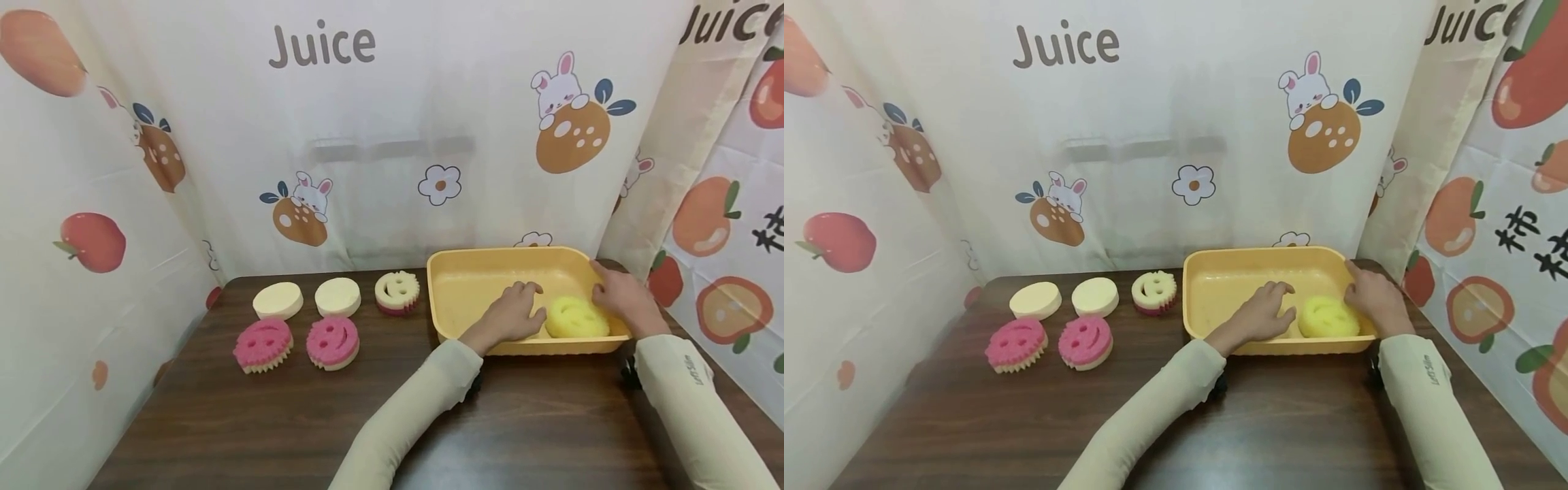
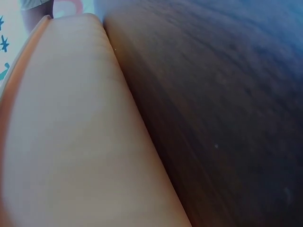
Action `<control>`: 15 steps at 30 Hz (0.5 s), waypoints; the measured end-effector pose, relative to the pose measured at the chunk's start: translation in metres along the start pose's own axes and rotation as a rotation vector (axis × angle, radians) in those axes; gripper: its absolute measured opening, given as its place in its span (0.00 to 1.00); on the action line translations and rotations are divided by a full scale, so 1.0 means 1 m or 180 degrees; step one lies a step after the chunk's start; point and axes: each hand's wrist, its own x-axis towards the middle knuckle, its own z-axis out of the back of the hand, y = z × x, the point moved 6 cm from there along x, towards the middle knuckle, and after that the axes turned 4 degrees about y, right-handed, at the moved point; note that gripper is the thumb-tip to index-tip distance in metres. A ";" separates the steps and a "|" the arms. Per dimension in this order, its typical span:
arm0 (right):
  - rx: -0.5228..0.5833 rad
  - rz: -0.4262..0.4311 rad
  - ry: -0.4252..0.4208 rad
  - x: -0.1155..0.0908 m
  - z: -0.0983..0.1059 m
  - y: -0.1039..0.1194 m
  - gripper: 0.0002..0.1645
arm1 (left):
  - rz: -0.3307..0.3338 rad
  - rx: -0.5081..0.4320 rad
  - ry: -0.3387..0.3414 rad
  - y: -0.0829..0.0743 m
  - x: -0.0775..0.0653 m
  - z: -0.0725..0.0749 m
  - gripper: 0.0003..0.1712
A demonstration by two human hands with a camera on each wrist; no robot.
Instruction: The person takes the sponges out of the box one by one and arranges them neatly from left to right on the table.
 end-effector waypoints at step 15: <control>0.0037 -0.0012 -0.0006 0.000 0.001 0.001 0.39 | 0.0137 0.0110 0.0111 -0.007 0.014 -0.009 0.27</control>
